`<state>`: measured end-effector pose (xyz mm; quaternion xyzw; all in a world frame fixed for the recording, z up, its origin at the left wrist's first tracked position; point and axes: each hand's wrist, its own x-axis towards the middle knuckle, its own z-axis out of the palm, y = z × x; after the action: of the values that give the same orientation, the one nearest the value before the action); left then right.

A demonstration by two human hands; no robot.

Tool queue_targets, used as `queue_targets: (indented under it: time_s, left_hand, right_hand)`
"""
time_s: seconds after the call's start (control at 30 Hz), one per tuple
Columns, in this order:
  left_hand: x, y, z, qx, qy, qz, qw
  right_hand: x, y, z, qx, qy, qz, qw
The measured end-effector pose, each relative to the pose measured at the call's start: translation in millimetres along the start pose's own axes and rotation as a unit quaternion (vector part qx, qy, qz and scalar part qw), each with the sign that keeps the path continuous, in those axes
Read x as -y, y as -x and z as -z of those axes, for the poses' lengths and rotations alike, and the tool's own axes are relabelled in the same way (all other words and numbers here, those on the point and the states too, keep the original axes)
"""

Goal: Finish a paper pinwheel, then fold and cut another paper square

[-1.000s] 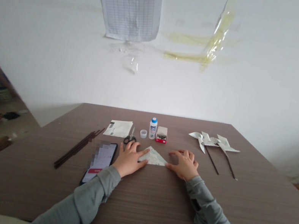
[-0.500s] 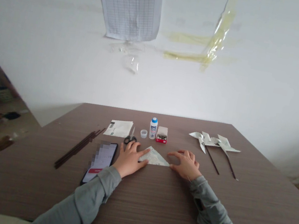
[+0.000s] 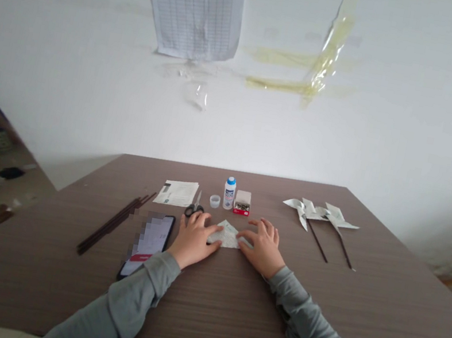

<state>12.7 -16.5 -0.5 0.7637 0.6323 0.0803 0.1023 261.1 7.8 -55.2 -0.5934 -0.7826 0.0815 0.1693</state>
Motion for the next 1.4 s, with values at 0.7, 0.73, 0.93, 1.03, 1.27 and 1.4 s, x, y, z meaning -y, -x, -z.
queue_targets:
  time_s: [0.7,0.73,0.93,1.03,1.27,1.4]
  left_hand:
    - [2,0,5.8,0.000,0.001,0.000,1.000]
    - [4,0,6.2,-0.003,0.004,0.000,1.000]
    - [11,2,13.9,-0.011,0.022,0.000,1.000]
    - [14,4,19.0,0.006,0.017,0.008,1.000]
    - [26,6,26.7,0.026,-0.006,0.017,1.000]
    - [32,8,33.9,0.041,-0.019,0.022,0.999]
  right_hand:
    - [14,-7,-1,0.061,-0.005,-0.013,0.998]
    - [14,-7,0,0.070,-0.005,-0.018,0.997]
    - [17,-8,5,0.108,0.000,-0.041,0.993]
    - [18,-7,7,0.108,0.000,-0.043,0.993]
    - [16,-7,8,0.105,-0.002,-0.043,0.994]
    - [14,-6,7,0.096,-0.005,-0.033,0.995]
